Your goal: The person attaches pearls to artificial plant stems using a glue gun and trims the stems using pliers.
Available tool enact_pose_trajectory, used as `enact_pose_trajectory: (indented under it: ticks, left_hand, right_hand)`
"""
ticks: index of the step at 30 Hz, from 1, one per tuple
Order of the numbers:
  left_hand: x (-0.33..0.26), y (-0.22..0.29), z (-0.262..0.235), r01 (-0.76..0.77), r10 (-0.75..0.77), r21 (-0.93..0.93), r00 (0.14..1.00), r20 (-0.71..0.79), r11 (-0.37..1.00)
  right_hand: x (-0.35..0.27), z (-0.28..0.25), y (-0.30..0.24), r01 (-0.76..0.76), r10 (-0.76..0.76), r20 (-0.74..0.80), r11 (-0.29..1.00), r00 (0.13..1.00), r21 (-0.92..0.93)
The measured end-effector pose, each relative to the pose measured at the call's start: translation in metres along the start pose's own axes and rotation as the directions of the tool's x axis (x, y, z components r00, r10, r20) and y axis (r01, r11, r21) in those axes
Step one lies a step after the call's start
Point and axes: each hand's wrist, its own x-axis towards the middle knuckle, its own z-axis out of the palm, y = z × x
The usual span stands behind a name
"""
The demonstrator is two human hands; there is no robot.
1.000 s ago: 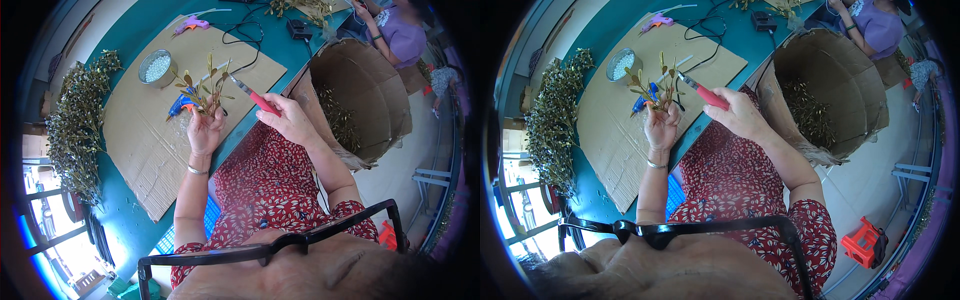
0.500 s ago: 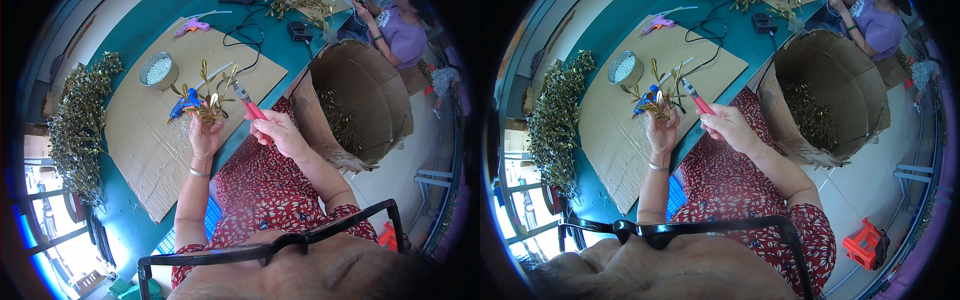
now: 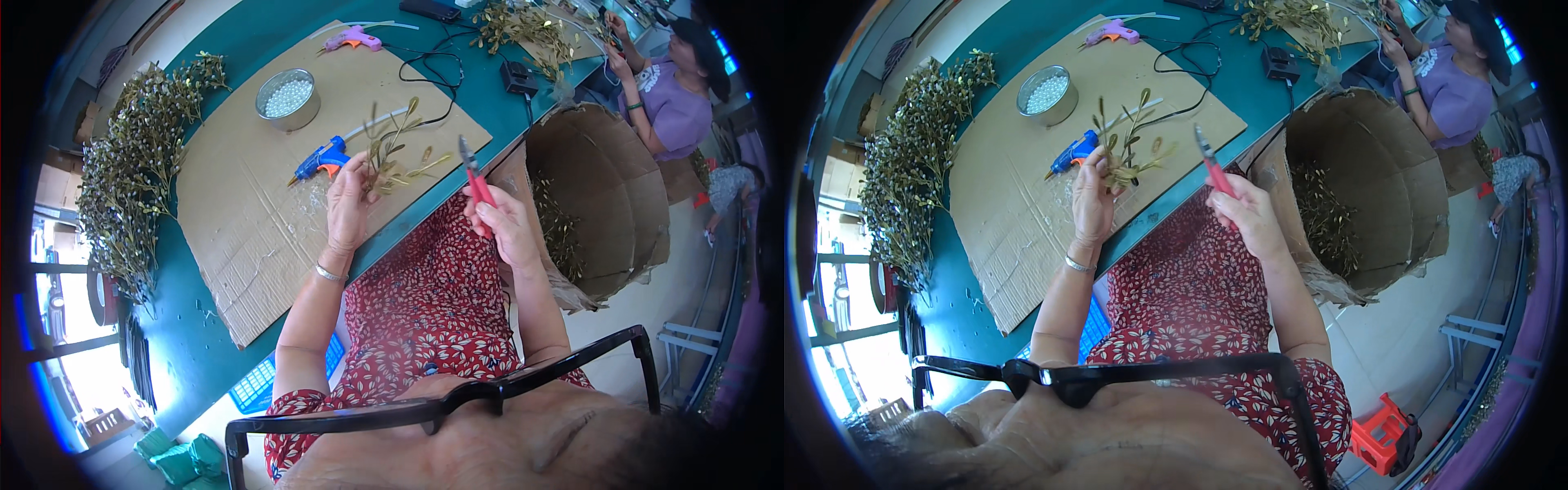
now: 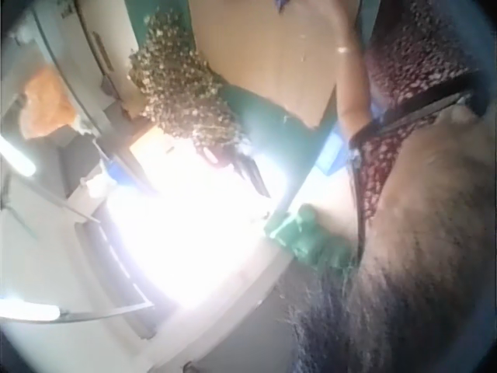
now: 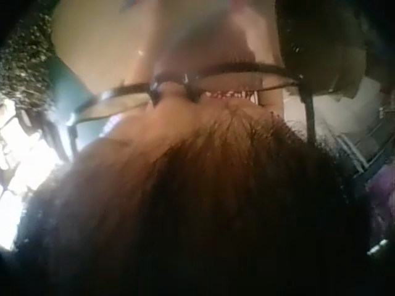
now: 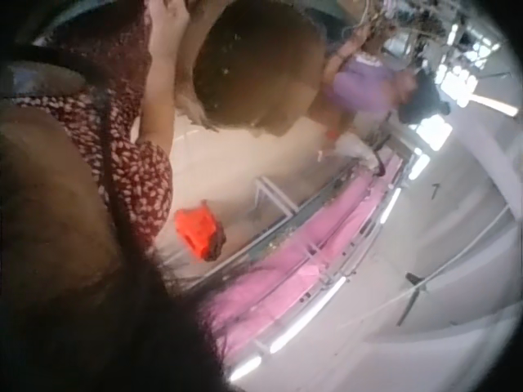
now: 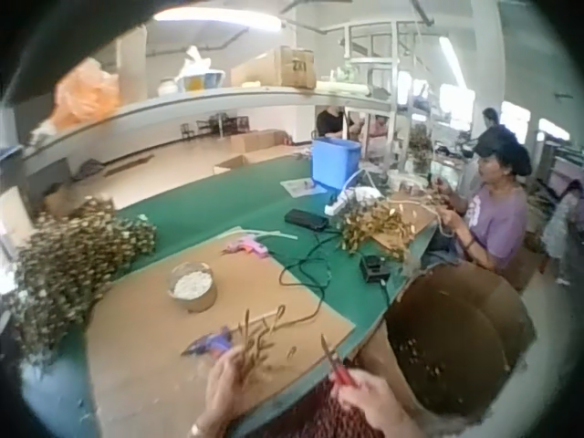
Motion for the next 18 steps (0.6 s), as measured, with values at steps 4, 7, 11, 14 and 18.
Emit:
enact_pose_trajectory:
  ticks: [4, 7, 11, 14, 18]
  left_hand:
    - [-0.005, 0.0, -0.008, -0.073, 0.068, 0.178, 0.997, 0.036, 0.981]
    - [-0.007, 0.004, -0.003, -0.092, 0.089, 0.208, 0.996, 0.025, 0.974]
    - [-0.004, -0.02, -0.006, -0.087, 0.102, 0.28, 0.994, -0.039, 0.956]
    - [-0.001, -0.021, -0.001, -0.1, 0.11, 0.311, 0.994, -0.016, 0.945]
    - [0.001, -0.028, 0.003, -0.18, 0.191, 0.221, 0.981, -0.026, 0.959]
  right_hand:
    - [-0.014, 0.006, -0.007, 0.161, -0.169, -0.096, 0.983, 0.981, -0.083]
    - [-0.027, 0.01, -0.014, 0.223, -0.234, -0.07, 0.965, 0.97, -0.139]
    - [-0.037, 0.032, -0.018, 0.118, -0.106, 0.09, 0.982, 0.99, -0.15]
    - [-0.026, 0.052, -0.008, 0.125, -0.111, 0.088, 0.974, 0.99, -0.188]
    - [-0.007, 0.058, -0.011, 0.245, -0.254, 0.061, 0.803, 0.965, -0.543]
